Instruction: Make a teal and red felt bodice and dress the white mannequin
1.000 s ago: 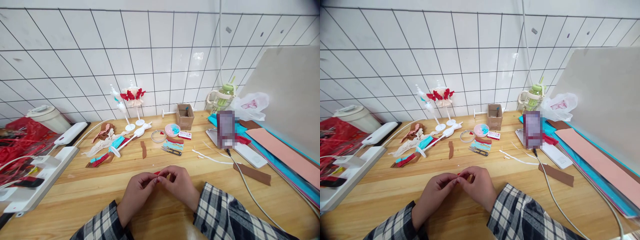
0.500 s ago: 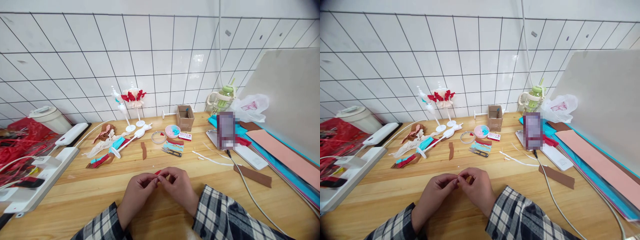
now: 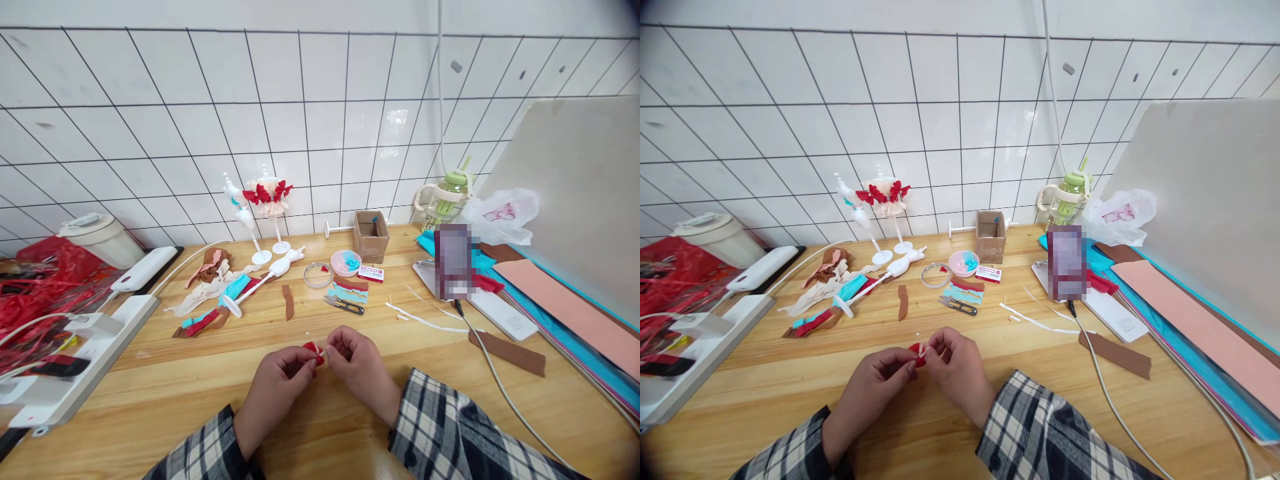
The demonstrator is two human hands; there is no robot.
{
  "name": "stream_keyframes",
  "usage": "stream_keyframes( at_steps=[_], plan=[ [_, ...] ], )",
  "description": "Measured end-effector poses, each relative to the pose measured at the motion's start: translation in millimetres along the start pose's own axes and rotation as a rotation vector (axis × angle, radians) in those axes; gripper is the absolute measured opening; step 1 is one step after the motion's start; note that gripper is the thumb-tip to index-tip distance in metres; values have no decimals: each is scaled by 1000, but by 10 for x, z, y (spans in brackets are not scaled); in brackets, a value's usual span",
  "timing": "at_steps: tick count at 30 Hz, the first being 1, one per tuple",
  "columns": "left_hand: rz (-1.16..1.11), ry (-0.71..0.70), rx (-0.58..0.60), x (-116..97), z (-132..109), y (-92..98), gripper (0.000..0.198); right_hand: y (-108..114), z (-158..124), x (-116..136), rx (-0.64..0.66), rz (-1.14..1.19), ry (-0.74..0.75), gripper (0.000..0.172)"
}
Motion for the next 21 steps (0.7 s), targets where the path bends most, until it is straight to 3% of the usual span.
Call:
stream_keyframes(
  at_steps=[6,12,21],
  plan=[
    [-147,-88,72,-97,-31,-15,20,-3,72,-131,65,223,-123,19],
    [-183,-26,145,-53,-24,21,28,74,115,-194,35,368,-191,24],
    [-653,99,37,106,29,198,19,186,158,-247,24,549,-259,31]
  ],
)
Point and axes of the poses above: each hand's wrist, its own z-axis towards the middle knuckle, its own y-axis out of the back of the hand, x = y × z, the point moved 8 cm from there along z, towards the middle knuckle, and after that the axes turned 11 degrees about -z, right-handed, at the moved point
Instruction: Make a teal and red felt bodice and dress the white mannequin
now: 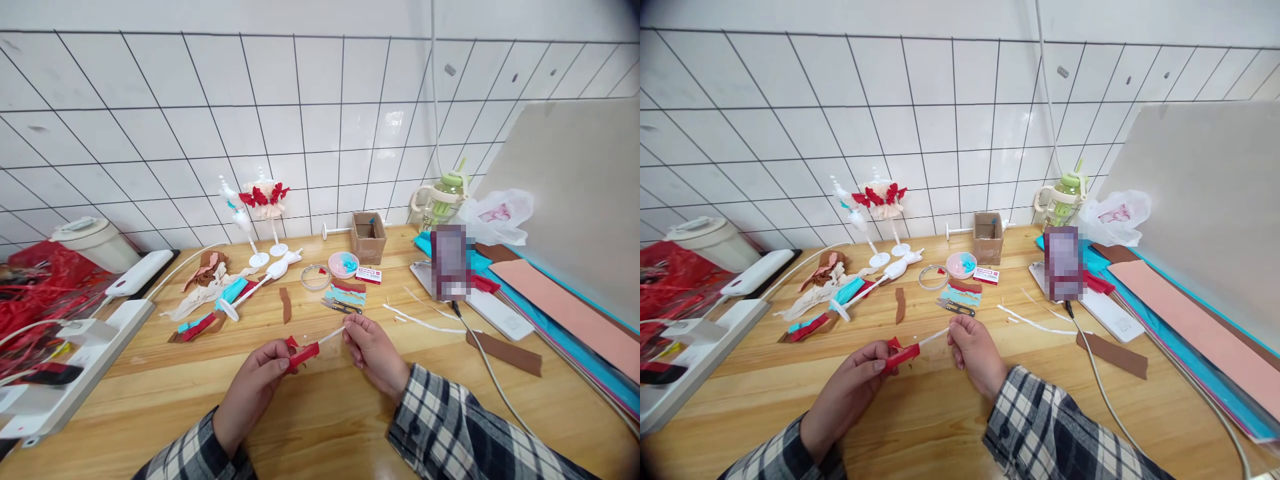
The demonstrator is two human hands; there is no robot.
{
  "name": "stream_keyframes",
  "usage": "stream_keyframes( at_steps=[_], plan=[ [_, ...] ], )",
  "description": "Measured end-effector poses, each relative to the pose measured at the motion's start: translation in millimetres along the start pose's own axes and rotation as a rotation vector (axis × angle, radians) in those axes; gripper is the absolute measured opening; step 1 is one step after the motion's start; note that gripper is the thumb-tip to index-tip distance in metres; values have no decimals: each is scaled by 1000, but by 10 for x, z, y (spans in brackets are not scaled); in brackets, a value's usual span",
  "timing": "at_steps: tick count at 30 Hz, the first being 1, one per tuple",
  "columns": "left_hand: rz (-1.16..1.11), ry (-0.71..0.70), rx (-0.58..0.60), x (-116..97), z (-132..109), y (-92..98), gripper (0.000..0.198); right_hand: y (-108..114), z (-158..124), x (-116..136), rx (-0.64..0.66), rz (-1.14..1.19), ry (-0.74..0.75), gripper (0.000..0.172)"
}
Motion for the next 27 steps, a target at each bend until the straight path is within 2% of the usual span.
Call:
stream_keyframes(
  at_steps=[6,10,14,16,19,23,27],
  plan=[
    [-180,67,77,-70,-15,-1,13,87,37,-9,4,130,-29,36],
    [-238,108,82,-56,-19,24,10,61,-15,109,52,-90,87,38],
    [-219,136,113,13,-29,-18,7,-193,-154,79,278,-346,132,56],
    [-215,148,133,51,-33,-46,7,-298,-208,-2,367,-475,110,53],
    [-227,164,164,94,-41,-78,5,-356,-227,-123,404,-609,49,42],
    [-276,192,187,110,-67,-95,7,-380,-216,-215,450,-591,-35,31],
    [-440,222,187,69,-84,-89,13,-342,-170,-149,463,-581,-2,25]
  ],
)
Point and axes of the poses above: each hand's wrist, its own z-axis towards the middle knuckle, its own y-axis out of the back of the hand, x = y × z, the point moved 8 cm from there along z, towards the middle knuckle, and after that the axes turned 11 degrees about -z, right-handed, at the moved point
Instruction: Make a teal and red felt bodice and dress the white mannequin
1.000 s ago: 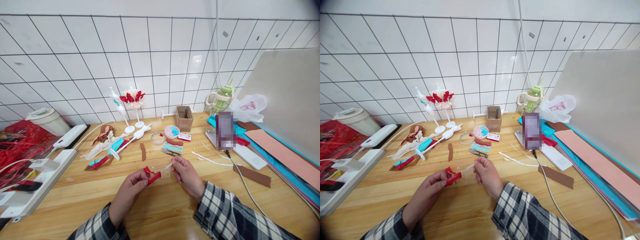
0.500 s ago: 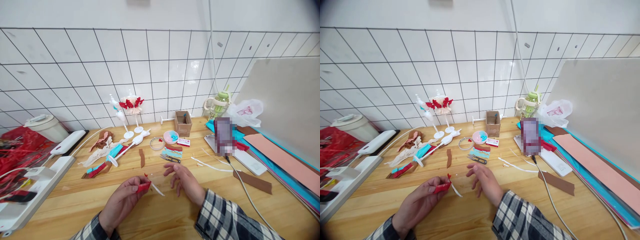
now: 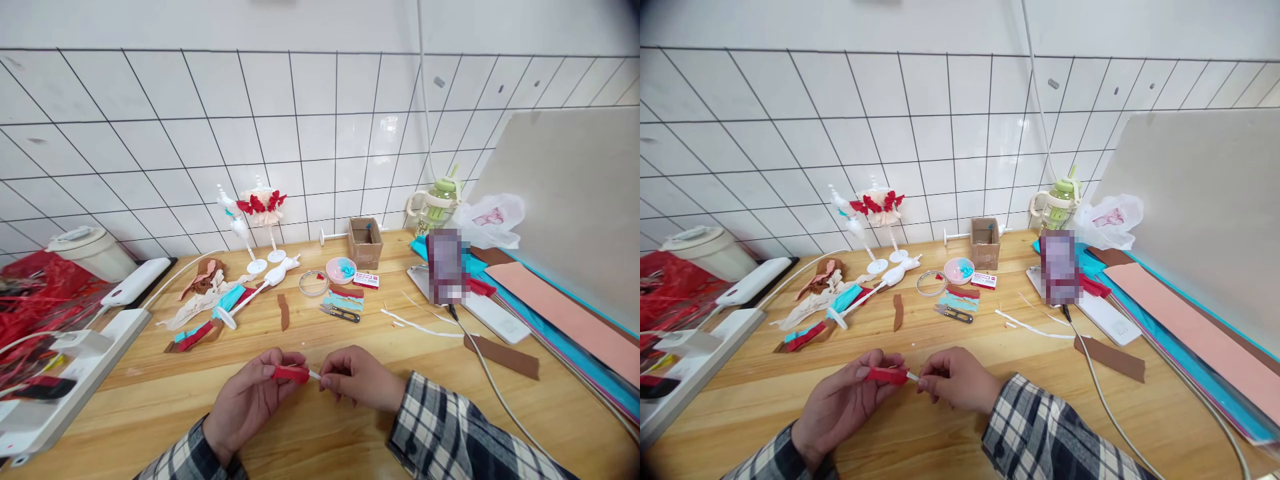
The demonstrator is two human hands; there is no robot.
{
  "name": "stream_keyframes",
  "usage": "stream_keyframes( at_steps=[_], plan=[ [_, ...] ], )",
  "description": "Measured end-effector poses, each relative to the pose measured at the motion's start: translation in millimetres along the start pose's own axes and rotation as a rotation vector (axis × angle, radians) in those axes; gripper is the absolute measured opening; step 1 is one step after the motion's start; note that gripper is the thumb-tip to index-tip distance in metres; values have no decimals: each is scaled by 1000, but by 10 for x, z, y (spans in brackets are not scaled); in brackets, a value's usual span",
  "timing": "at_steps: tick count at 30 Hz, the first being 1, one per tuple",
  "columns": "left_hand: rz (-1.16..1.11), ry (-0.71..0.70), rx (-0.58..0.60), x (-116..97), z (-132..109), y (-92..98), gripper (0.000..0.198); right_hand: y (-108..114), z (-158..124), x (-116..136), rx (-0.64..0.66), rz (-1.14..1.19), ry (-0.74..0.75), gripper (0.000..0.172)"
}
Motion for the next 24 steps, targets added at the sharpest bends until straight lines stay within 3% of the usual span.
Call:
stream_keyframes(
  at_steps=[5,13,19,24],
  plan=[
    [-137,16,36,-74,8,5,18,120,30,29,-17,-27,61,19],
    [-265,-47,107,-234,22,23,29,120,101,-51,-43,-52,137,22],
    [-306,-34,102,-242,37,72,35,237,87,-71,-204,-60,83,22],
    [-346,-36,31,-218,71,128,32,496,-29,259,-473,-490,395,27]
  ],
)
Point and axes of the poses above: each hand's wrist, its own z-axis towards the middle knuckle, its own y-axis out of the back of the hand, x = y × z, the point moved 8 cm from there along z, towards the middle knuckle, and after that the axes turned 11 degrees about -z, right-handed, at the moved point
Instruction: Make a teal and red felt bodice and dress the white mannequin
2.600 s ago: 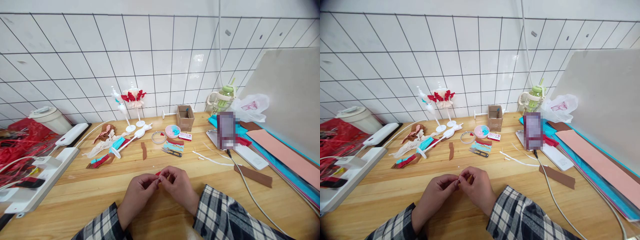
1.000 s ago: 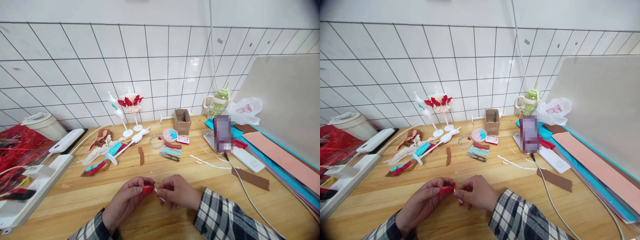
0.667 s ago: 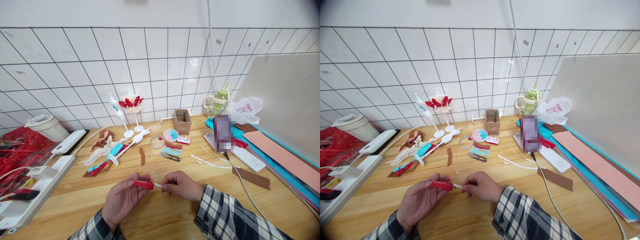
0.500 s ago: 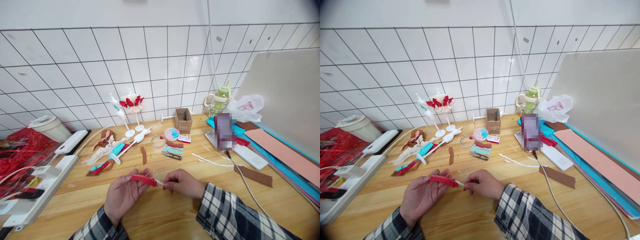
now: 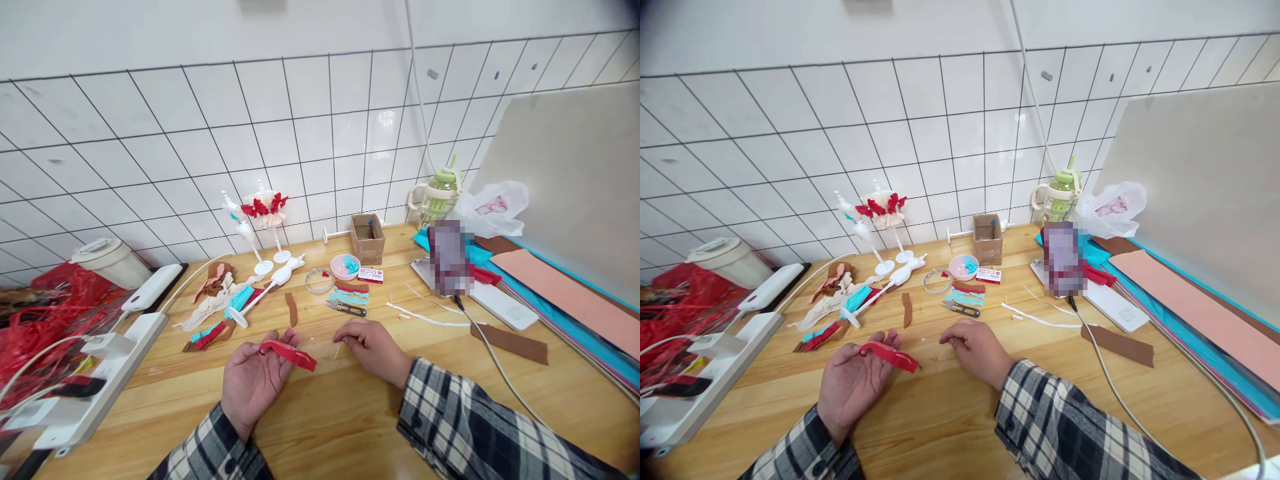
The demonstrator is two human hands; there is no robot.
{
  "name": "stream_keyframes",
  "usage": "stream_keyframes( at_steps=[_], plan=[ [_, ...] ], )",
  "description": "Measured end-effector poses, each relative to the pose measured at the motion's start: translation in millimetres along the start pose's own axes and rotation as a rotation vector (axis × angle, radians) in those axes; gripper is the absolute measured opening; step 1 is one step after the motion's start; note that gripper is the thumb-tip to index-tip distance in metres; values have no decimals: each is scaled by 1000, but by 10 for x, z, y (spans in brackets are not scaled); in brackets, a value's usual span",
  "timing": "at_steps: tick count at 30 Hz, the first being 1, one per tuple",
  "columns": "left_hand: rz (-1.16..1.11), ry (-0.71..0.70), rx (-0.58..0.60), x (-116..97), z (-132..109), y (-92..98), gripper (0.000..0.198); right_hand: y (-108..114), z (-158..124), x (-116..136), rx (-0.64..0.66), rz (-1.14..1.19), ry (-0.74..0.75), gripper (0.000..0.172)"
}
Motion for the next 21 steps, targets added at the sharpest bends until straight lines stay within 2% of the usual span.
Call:
stream_keyframes(
  at_steps=[2,5,7,10,12,15,17,19,21],
  plan=[
    [-7,-19,-30,-9,10,28,30,140,70,39,-95,-191,97,34],
    [-7,-36,-87,-11,14,81,29,307,137,54,-231,-488,75,45],
    [-2,-34,-114,2,12,100,29,304,124,140,-251,-616,92,51],
    [0,-34,-131,26,8,95,28,238,71,228,-241,-654,111,53],
    [-1,-42,-140,31,3,89,28,276,71,125,-256,-640,31,47],
    [0,-58,-156,26,-12,95,28,493,111,-201,-312,-593,-123,40],
    [4,-67,-161,18,-26,103,28,674,126,-387,-352,-621,-181,46],
    [12,-64,-158,19,-36,106,28,792,121,-477,-361,-647,-204,49],
    [16,-55,-140,32,-37,95,28,809,95,-439,-371,-573,-192,43]
  ],
)
Point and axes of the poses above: each hand's wrist, its own z-axis towards the middle knuckle, its own y-axis out of the back of the hand, x = y × z, the point moved 8 cm from there along z, towards the middle knuckle, and after that the axes turned 11 degrees about -z, right-handed, at the moved point
